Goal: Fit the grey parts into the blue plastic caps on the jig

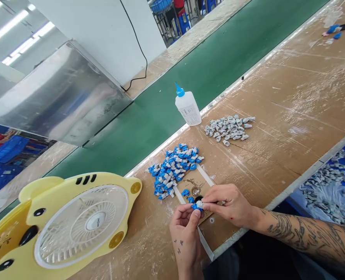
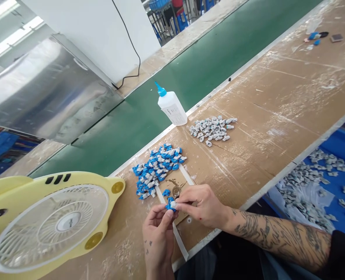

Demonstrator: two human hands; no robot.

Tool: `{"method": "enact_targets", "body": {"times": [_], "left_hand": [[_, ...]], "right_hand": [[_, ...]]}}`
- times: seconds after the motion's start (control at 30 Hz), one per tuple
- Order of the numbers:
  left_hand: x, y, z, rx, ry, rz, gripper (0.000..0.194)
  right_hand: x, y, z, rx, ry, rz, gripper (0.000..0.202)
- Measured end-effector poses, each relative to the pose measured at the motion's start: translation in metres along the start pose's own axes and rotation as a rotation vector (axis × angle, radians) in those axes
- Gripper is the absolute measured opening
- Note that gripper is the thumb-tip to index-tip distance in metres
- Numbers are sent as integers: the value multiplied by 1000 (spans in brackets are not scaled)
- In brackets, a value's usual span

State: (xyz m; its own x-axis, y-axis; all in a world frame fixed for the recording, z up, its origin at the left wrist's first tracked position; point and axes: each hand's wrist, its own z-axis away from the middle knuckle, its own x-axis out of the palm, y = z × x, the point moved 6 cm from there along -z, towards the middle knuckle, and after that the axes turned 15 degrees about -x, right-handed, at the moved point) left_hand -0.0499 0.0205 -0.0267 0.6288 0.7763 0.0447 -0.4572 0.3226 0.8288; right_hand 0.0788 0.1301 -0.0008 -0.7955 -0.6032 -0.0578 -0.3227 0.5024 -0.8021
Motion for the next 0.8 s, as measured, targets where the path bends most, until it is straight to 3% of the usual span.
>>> {"method": "enact_targets", "body": {"times": [0.2,0.43,0.57,0.8], "left_hand": [[1,5,-4,-58,-57,-24,42],[2,43,-15,13,-111,-88,37],[0,60,-20,80,-105,-19,38],[5,59,-15,178,-41,202,46]], "right_hand": [[0,-3,-13,-47,-119,-13,24],[11,6,-39,-33,-161,-18,28],[18,0,-54,-89,-132,20,32],[25,-16,-51,-209,60,124,26]]}}
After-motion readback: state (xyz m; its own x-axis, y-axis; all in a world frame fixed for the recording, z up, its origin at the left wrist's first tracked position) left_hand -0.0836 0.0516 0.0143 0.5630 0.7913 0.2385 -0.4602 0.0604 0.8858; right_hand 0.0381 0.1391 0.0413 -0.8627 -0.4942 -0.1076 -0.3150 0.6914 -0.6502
